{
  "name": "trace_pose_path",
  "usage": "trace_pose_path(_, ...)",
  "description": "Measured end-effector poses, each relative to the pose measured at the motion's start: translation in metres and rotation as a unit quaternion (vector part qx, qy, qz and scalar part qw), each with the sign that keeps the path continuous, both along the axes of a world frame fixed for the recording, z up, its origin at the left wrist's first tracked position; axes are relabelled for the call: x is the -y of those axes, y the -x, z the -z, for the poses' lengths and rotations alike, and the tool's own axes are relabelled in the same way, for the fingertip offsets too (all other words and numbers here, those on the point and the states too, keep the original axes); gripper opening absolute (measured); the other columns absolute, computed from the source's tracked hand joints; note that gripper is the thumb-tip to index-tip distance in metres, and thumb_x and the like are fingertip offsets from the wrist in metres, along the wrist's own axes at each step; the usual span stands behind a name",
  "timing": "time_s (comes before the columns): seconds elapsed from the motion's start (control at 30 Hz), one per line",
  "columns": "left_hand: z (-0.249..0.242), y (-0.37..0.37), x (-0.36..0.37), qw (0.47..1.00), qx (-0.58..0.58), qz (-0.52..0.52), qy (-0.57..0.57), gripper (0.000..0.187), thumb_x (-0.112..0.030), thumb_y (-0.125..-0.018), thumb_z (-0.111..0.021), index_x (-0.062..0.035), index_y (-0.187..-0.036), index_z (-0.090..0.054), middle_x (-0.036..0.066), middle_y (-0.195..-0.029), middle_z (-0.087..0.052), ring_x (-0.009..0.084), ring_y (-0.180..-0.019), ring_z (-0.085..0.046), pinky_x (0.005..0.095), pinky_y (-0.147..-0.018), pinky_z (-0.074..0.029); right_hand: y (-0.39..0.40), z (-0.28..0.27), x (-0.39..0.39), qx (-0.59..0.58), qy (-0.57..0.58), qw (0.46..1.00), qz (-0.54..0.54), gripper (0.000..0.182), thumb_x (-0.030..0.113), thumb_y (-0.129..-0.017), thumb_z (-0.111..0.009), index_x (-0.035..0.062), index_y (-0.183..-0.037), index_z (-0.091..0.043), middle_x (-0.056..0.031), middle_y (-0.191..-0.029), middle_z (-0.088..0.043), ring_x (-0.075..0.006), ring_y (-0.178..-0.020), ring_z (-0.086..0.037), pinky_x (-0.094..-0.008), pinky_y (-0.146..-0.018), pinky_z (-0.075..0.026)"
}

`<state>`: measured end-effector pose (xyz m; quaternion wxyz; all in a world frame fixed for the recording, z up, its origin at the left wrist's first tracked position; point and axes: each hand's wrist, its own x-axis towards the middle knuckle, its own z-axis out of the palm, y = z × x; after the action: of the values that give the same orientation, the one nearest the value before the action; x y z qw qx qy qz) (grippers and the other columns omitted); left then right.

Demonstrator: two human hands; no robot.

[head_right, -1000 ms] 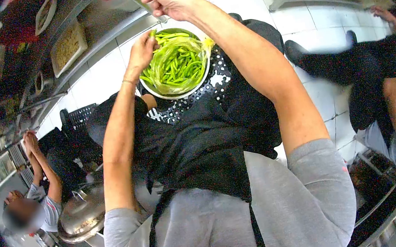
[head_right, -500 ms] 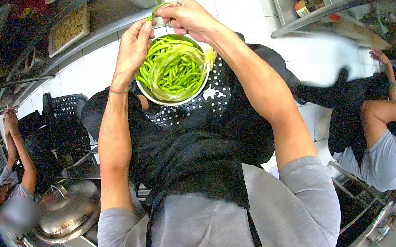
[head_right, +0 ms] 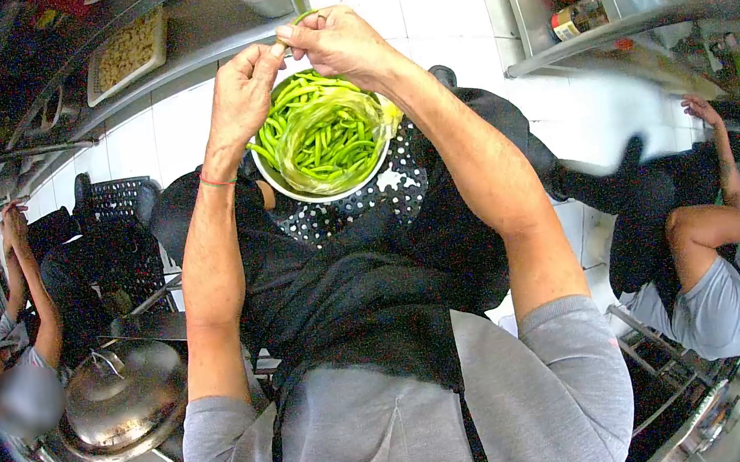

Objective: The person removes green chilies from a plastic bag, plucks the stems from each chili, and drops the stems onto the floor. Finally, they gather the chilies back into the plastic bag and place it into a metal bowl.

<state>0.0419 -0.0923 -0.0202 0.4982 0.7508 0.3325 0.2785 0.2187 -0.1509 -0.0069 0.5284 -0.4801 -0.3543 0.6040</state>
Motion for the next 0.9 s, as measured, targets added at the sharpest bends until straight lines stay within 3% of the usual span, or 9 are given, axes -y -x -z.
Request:
trace_pose_path(0.13,-0.002,0.000,-0.003,0.999,0.045,0.011,-0.007,0.034,-0.033,-0.100,-0.055,-0.0031,-0.088,-0.064,-0.006,-0.068,-0.048,0.0045,-0.064,-0.039,0.0218,-0.057,-0.035,-0.002,0.001,0.000,-0.192,0.034,0.979,0.052,0.022,0.021,-0.092,-0.057,0.0026,-0.081,-0.057,-0.0030,-0.069,-0.053,-0.0072,-0.048,-0.036,-0.0225,-0.041,-0.027)
trace_pose_path(0.17,0.000,0.003,-0.008,1.000,0.004,0.002,-0.004,0.032,-0.030,-0.100,-0.054,-0.0012,-0.096,-0.066,0.002,-0.074,-0.058,0.0115,-0.070,-0.053,0.0272,-0.064,-0.044,-0.005,0.003,-0.004,-0.237,0.041,0.968,0.077,0.022,0.020,-0.092,-0.054,0.0028,-0.079,-0.055,-0.0039,-0.067,-0.051,-0.0086,-0.047,-0.036,-0.0235,-0.041,-0.027)
trace_pose_path(0.27,0.036,0.013,-0.035,0.964,-0.119,0.011,-0.237,0.027,-0.022,-0.098,-0.054,-0.0003,-0.109,-0.066,0.016,-0.088,-0.065,0.0269,-0.088,-0.063,0.0362,-0.080,-0.049,-0.023,0.003,-0.009,-0.248,0.038,0.961,0.118,0.018,0.017,-0.088,-0.048,0.0019,-0.081,-0.056,-0.0071,-0.070,-0.051,-0.0101,-0.051,-0.038,-0.0252,-0.043,-0.030)
trace_pose_path(0.3,0.040,0.016,-0.040,0.958,-0.213,0.013,-0.194,0.028,-0.012,-0.092,-0.056,-0.0031,-0.118,-0.064,0.024,-0.103,-0.064,0.0387,-0.105,-0.060,0.0429,-0.094,-0.046,-0.024,0.000,-0.008,-0.245,0.044,0.958,0.142,0.016,0.016,-0.086,-0.049,0.0024,-0.081,-0.056,-0.0065,-0.072,-0.051,-0.0103,-0.051,-0.038,-0.0258,-0.043,-0.031)
trace_pose_path(0.4,0.095,0.013,-0.061,0.937,-0.254,-0.001,-0.239,0.029,-0.007,-0.088,-0.058,-0.0055,-0.116,-0.066,0.023,-0.104,-0.064,0.0386,-0.104,-0.059,0.0437,-0.093,-0.046,-0.029,0.004,-0.006,-0.256,0.030,0.958,0.128,0.015,0.016,-0.085,-0.052,0.0025,-0.080,-0.056,-0.0069,-0.075,-0.052,-0.0098,-0.051,-0.037,-0.0256,-0.044,-0.031)
trace_pose_path(0.57,0.169,0.011,-0.065,0.923,-0.347,0.038,-0.165,0.035,-0.004,-0.081,-0.060,-0.0037,-0.115,-0.066,0.025,-0.112,-0.060,0.0397,-0.110,-0.057,0.0432,-0.098,-0.045,-0.029,0.003,-0.004,-0.270,0.025,0.958,0.099,0.015,0.018,-0.085,-0.059,0.0038,-0.080,-0.056,-0.0062,-0.074,-0.052,-0.0088,-0.051,-0.036,-0.0250,-0.044,-0.030)
trace_pose_path(0.7,0.235,0.020,-0.065,0.937,-0.291,-0.008,-0.194,0.034,-0.005,-0.081,-0.058,-0.0011,-0.114,-0.067,0.026,-0.119,-0.060,0.0404,-0.113,-0.056,0.0434,-0.100,-0.045,-0.036,-0.006,0.004,-0.269,0.005,0.955,0.128,0.021,0.022,-0.087,-0.062,0.0042,-0.080,-0.055,-0.0059,-0.074,-0.053,-0.0083,-0.050,-0.037,-0.0249,-0.043,-0.030)
trace_pose_path(0.77,0.229,0.009,-0.057,0.934,-0.328,0.019,-0.143,0.031,-0.010,-0.083,-0.059,-0.0003,-0.110,-0.068,0.027,-0.111,-0.063,0.0405,-0.108,-0.060,0.0440,-0.097,-0.046,-0.043,-0.005,0.005,-0.278,0.000,0.952,0.125,0.023,0.024,-0.088,-0.066,0.0053,-0.082,-0.056,-0.0045,-0.074,-0.053,-0.0074,-0.049,-0.038,-0.0243,-0.042,-0.029)
trace_pose_path(0.9,0.217,-0.024,-0.016,0.913,-0.386,0.106,-0.083,0.029,-0.024,-0.085,-0.063,0.0007,-0.099,-0.069,0.027,-0.094,-0.067,0.0431,-0.093,-0.065,0.0467,-0.087,-0.051,-0.052,-0.016,0.008,-0.247,0.006,0.965,0.090,0.022,0.028,-0.094,-0.060,0.0108,-0.081,-0.058,0.0024,-0.065,-0.052,-0.0084,-0.049,-0.039,-0.0241,-0.043,-0.030)
